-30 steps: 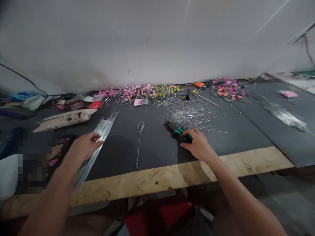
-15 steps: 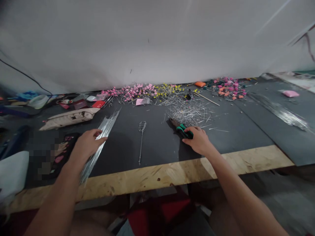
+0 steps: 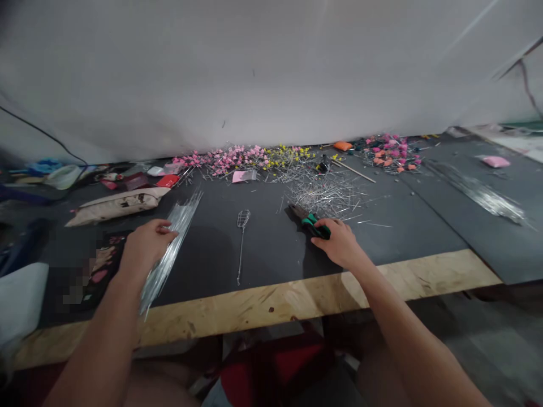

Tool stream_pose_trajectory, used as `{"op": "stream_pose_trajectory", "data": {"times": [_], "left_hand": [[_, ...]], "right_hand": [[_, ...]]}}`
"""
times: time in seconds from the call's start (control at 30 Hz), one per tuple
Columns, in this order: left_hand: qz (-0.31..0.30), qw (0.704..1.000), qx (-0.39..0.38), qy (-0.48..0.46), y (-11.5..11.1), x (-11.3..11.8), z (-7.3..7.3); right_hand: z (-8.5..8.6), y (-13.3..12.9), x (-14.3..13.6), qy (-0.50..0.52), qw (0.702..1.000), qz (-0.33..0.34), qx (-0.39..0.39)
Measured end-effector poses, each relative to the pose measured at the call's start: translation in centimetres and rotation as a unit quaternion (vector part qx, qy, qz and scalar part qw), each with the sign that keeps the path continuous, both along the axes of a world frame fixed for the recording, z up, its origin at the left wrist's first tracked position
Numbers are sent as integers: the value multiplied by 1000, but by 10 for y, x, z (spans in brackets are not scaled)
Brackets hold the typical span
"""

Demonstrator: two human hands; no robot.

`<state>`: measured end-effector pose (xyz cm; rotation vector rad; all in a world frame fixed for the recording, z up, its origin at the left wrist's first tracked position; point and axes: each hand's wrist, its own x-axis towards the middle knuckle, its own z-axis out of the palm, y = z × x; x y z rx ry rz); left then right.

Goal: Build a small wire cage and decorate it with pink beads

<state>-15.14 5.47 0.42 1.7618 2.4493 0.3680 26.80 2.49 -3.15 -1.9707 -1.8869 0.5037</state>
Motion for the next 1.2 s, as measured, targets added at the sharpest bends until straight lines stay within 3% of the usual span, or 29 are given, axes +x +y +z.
{"op": "stream_pose_trajectory", "data": {"times": [0.4, 0.77, 1.07, 1.2], "left_hand": [[26, 1000, -18, -4, -5, -2, 6], [26, 1000, -6, -10, -9, -5, 10], [2, 999, -49, -4, -8, -12, 5], [12, 999, -40, -7, -12, -10, 10]], "right_hand": [[7, -1, 2, 50, 998, 25, -1], [11, -2, 0, 49, 998, 28, -5], [12, -1, -1, 50, 998, 28, -11], [11, -1, 0, 48, 998, 25, -10]]}}
